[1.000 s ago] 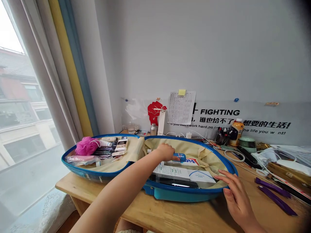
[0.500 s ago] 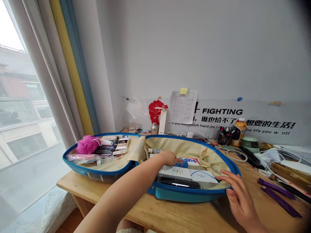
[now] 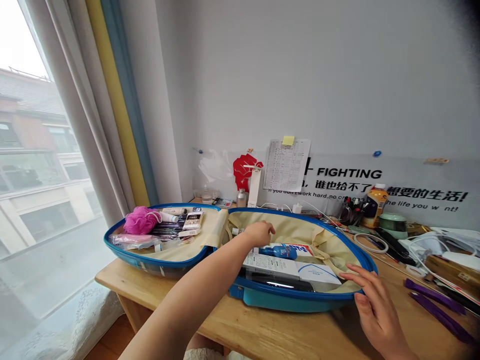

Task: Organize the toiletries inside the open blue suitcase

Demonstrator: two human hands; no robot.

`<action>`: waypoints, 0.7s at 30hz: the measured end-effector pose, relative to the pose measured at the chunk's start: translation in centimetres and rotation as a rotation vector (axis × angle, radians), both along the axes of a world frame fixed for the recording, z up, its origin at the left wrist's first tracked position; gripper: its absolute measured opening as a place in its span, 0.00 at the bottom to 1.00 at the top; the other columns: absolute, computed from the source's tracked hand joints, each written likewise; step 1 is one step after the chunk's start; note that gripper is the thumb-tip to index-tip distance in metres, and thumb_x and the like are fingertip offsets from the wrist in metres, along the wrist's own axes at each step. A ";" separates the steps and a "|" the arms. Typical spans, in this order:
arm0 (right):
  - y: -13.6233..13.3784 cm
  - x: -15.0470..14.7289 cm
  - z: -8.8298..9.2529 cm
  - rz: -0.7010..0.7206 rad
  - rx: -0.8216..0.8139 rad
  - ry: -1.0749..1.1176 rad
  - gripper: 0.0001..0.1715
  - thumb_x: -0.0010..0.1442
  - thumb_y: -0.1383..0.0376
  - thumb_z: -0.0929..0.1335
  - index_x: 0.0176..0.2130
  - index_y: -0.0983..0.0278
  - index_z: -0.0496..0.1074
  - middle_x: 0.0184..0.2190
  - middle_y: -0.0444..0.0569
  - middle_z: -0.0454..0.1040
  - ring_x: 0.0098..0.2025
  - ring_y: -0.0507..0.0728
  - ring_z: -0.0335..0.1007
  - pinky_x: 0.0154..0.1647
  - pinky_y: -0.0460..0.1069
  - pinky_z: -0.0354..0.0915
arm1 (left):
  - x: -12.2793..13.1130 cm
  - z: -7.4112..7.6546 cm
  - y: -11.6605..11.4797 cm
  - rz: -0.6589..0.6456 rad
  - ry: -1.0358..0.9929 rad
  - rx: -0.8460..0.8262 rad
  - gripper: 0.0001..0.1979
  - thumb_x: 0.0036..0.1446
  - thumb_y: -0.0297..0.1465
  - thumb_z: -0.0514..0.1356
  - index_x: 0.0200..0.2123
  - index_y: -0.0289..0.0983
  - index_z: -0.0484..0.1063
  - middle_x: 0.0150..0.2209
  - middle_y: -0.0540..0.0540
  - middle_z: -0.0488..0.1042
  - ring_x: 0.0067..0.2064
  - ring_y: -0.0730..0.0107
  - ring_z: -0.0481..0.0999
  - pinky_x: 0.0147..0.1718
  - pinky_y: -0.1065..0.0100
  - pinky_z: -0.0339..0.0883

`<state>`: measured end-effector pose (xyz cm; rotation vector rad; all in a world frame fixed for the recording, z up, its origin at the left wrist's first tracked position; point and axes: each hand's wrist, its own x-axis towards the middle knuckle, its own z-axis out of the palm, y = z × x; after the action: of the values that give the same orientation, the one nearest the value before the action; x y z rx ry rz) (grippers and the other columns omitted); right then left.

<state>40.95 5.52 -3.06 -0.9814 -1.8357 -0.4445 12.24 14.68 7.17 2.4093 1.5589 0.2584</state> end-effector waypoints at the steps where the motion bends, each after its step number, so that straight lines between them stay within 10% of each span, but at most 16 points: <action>1: 0.0 0.0 0.1 -0.001 -0.008 -0.002 0.26 0.67 0.50 0.53 0.44 0.60 0.71 0.47 0.54 0.72 0.50 0.62 0.70 0.57 0.62 0.61 | -0.3 0.6 -0.1 0.021 -0.021 0.041 0.13 0.65 0.35 0.54 0.49 0.37 0.70 0.51 0.42 0.72 0.50 0.65 0.72 0.50 0.57 0.68; 6: -0.1 0.0 0.3 0.018 0.001 -0.013 0.24 0.67 0.51 0.54 0.44 0.59 0.71 0.48 0.53 0.72 0.50 0.62 0.70 0.58 0.62 0.61 | -4.7 3.8 -0.4 0.158 -0.060 0.168 0.12 0.62 0.28 0.52 0.45 0.41 0.73 0.48 0.48 0.74 0.48 0.69 0.73 0.49 0.68 0.66; 10: 0.1 0.1 0.1 0.013 -0.011 -0.017 0.25 0.67 0.51 0.54 0.44 0.59 0.71 0.47 0.53 0.72 0.50 0.62 0.70 0.58 0.62 0.61 | -12.3 4.8 -0.6 0.353 0.010 0.161 0.13 0.63 0.37 0.55 0.46 0.36 0.71 0.46 0.44 0.74 0.46 0.65 0.73 0.47 0.58 0.69; 16: 0.2 0.1 -0.2 -0.002 -0.014 0.007 0.27 0.67 0.49 0.53 0.44 0.59 0.73 0.47 0.53 0.73 0.50 0.62 0.70 0.58 0.62 0.61 | -23.5 2.6 -2.5 0.575 0.182 0.020 0.15 0.62 0.39 0.57 0.47 0.35 0.70 0.48 0.44 0.72 0.47 0.64 0.73 0.46 0.56 0.70; 21: 0.2 -0.2 0.0 0.015 0.036 -0.001 0.26 0.67 0.50 0.53 0.44 0.58 0.72 0.47 0.52 0.73 0.50 0.61 0.70 0.56 0.60 0.61 | -27.4 -0.2 -3.9 0.604 0.277 -0.142 0.17 0.62 0.38 0.58 0.50 0.35 0.69 0.51 0.43 0.71 0.49 0.62 0.73 0.47 0.54 0.70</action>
<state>40.78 5.75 -3.09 -0.9424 -1.8291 -0.4676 -15.13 10.75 6.95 1.8716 2.3172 -0.0824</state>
